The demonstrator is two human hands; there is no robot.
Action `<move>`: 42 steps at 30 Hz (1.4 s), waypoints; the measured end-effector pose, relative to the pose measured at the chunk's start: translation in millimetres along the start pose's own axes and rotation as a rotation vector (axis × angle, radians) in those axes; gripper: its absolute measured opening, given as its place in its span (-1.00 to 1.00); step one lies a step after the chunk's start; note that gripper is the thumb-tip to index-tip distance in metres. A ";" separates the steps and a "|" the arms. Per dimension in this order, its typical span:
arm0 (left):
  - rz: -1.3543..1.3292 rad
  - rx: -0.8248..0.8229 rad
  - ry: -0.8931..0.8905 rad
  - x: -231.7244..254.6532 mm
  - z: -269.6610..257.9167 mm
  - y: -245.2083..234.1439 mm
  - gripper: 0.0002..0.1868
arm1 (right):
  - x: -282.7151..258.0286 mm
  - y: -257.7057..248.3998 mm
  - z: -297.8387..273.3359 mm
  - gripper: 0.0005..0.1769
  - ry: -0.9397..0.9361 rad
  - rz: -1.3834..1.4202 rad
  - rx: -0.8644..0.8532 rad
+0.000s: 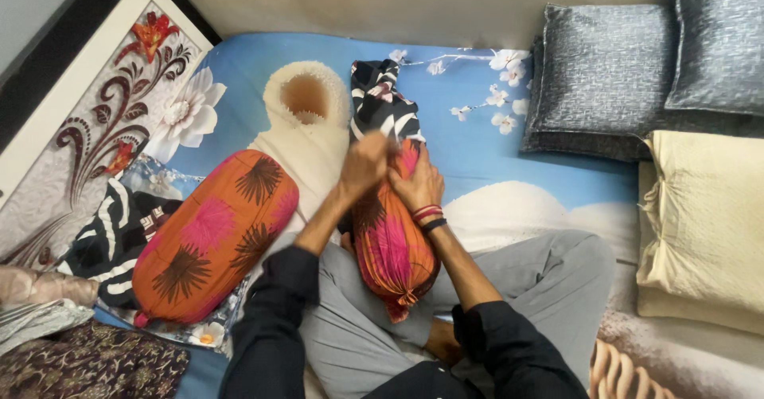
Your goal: The person sits on a bed and stuffs a cylindrical pillow into a black and white patterned pillowcase. They pull the case over the pillow, adjust the fabric, and tie the drawstring to secure it.
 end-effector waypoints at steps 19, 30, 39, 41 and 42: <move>0.133 -0.458 -0.025 -21.2 35.3 -29.2 -0.76 | -79.2 40.5 -61.9 0.17 -0.478 -0.046 -0.120; 0.004 -0.589 -0.382 -152.4 5.0 8.9 -0.65 | -66.0 1.0 17.3 -0.75 -0.419 0.448 0.131; -0.118 -0.601 -0.459 -187.5 -5.6 20.8 -0.55 | -39.1 80.1 71.2 -0.87 -0.485 0.260 0.051; -0.130 -0.548 -0.413 -166.8 3.7 12.0 -0.53 | -21.2 116.4 101.8 -0.81 -0.517 0.533 -0.197; -0.138 -0.594 -0.496 -161.3 1.6 10.1 -0.51 | -13.0 132.0 113.2 -0.78 -0.530 0.666 -0.322</move>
Point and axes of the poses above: each hand's wrist, its own z-axis towards the middle knuckle, its own y-axis out of the palm, x = y × z, the point moved 9 cm from there along z, towards the middle knuckle, and after that the axes turned 2 degrees about y, right-handed, at the moved point
